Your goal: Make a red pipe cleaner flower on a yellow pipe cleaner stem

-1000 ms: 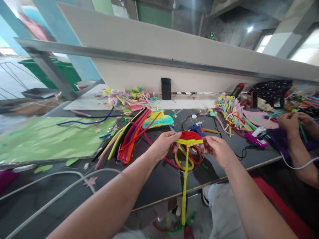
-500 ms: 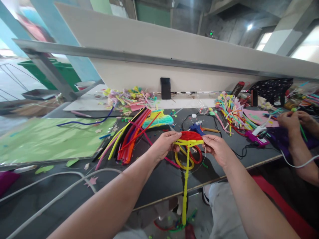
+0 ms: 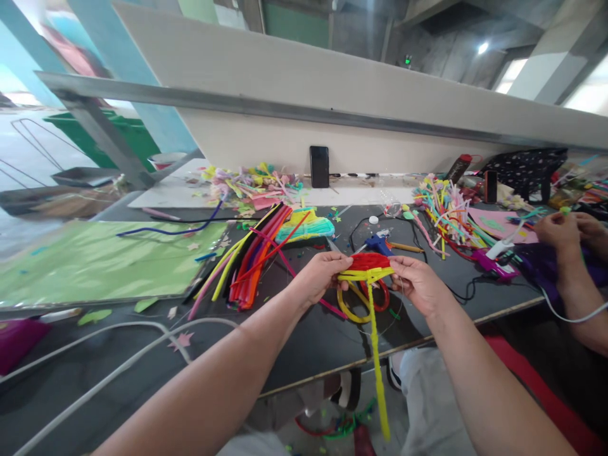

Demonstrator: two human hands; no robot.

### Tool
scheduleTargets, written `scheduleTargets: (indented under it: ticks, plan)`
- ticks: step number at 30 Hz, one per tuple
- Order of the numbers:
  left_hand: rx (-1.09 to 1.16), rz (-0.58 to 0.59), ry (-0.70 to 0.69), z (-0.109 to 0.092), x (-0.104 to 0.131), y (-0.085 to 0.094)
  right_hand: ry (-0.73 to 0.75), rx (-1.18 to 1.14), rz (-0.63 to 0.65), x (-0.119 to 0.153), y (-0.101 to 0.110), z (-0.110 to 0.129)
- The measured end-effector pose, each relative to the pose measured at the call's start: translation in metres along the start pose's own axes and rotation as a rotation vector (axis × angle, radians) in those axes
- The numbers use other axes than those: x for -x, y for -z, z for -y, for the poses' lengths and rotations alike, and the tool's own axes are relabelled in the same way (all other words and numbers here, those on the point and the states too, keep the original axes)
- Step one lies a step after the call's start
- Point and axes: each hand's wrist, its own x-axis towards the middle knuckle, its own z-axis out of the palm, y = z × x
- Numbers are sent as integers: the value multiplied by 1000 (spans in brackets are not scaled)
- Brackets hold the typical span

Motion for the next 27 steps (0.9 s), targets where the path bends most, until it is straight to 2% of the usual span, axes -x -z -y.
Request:
scheduleTargets:
  ticks: [6,11,14,21,27]
  plan:
    - [4,35,51,-2,1,-1,58,16,-1,-1,1,1]
    - [117,4,19,-3,-2,3,13,-16,-38,-2,7,0]
    - [204,-15,7,-4,-3,6,-56,-58,-16,0,6,0]
    - [467,-176,-119,-5,-9,13,-186,-128,133,11,-16,-5]
    - [575,-159,-219,-6,-11,14,-188,10,198,19,-34,-19]
